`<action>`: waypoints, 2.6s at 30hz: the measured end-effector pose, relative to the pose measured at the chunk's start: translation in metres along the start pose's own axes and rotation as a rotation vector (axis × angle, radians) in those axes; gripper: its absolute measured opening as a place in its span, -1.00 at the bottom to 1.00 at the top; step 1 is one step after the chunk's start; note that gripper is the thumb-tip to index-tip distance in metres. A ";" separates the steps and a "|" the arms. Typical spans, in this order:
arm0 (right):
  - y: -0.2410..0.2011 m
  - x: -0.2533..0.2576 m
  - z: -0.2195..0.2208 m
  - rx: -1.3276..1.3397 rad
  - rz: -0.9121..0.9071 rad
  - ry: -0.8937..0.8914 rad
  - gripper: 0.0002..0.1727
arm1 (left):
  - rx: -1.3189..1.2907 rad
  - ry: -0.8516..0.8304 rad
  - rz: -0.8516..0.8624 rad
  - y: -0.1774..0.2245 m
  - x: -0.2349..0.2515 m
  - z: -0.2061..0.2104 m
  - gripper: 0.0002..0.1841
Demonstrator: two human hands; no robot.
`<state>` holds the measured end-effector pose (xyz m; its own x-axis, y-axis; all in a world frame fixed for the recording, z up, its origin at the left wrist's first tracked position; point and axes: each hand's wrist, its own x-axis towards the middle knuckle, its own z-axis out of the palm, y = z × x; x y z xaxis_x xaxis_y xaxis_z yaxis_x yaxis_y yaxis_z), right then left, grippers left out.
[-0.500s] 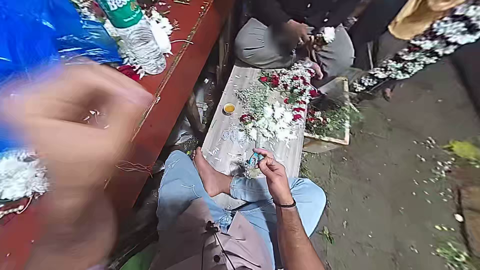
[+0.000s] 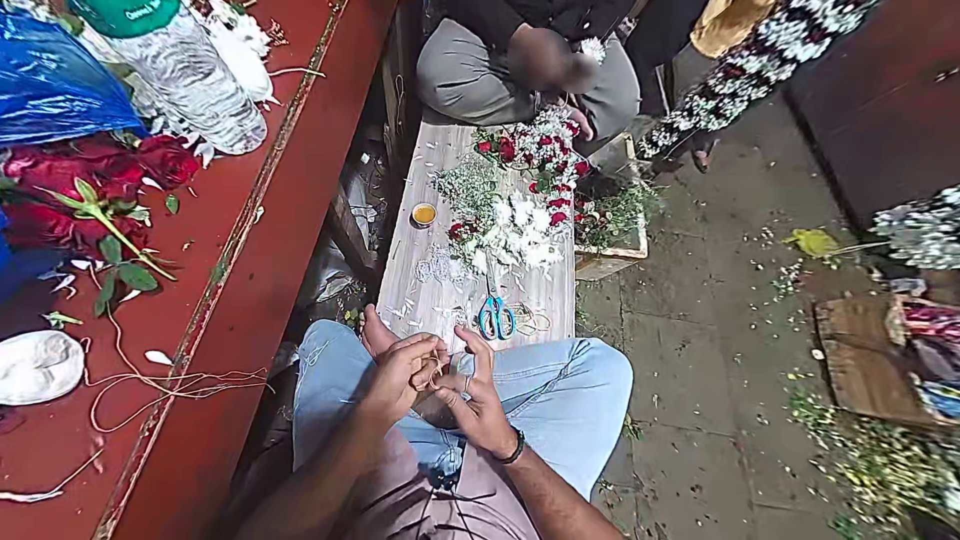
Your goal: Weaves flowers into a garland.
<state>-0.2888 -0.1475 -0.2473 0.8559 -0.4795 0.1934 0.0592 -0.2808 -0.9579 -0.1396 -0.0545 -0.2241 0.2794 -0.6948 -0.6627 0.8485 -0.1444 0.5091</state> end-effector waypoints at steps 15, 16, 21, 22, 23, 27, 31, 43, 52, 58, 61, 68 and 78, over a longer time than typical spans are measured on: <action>0.191 0.120 -0.078 -0.906 0.849 -0.077 -0.76 | 0.327 0.197 0.362 0.022 -0.032 -0.044 -0.78; 0.195 0.124 -0.075 -0.995 0.842 -0.085 -0.75 | 0.279 0.192 0.332 0.021 -0.034 -0.043 -0.78; 0.218 0.124 -0.068 -1.271 0.604 -0.147 -0.81 | 0.209 0.148 0.303 0.025 -0.040 -0.041 -0.79; 0.221 0.123 -0.068 -1.289 0.562 -0.171 -0.84 | 0.212 0.139 0.308 0.026 -0.040 -0.041 -0.79; 0.223 0.122 -0.070 -1.297 0.546 -0.197 -0.84 | 0.215 0.126 0.309 0.027 -0.040 -0.041 -0.79; 0.220 0.127 -0.081 -0.907 0.648 -0.059 -0.80 | 0.224 0.079 0.318 0.031 -0.035 -0.040 -0.79; 0.178 0.146 -0.090 -0.304 0.685 0.177 -0.83 | 0.383 0.099 0.400 0.025 -0.037 -0.041 -0.81; 0.031 0.229 -0.118 0.035 0.360 0.005 -0.65 | 1.175 0.310 0.629 0.081 -0.044 -0.033 -0.70; -0.060 0.162 -0.091 0.085 0.288 -0.196 -0.75 | 1.020 0.066 0.578 0.103 -0.016 -0.008 -0.72; -0.063 0.160 -0.053 0.143 0.272 -0.291 -0.80 | 1.085 0.081 0.576 0.105 -0.004 -0.001 -0.76; -0.064 0.162 -0.043 0.141 0.258 -0.328 -0.81 | 1.122 0.106 0.577 0.106 -0.007 0.004 -0.80; -0.071 0.163 -0.042 0.062 0.231 -0.391 -0.80 | 1.203 0.120 0.694 0.101 -0.013 0.005 -0.89; -0.060 0.175 -0.046 0.280 0.111 -0.219 -0.80 | 1.029 -0.083 0.779 0.103 -0.008 0.005 -0.88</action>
<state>-0.1663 -0.2521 -0.1461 0.9529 -0.2964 0.0647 0.0727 0.0159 -0.9972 -0.0565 -0.0670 -0.1637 0.4810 -0.8766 0.0147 -0.2687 -0.1314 0.9542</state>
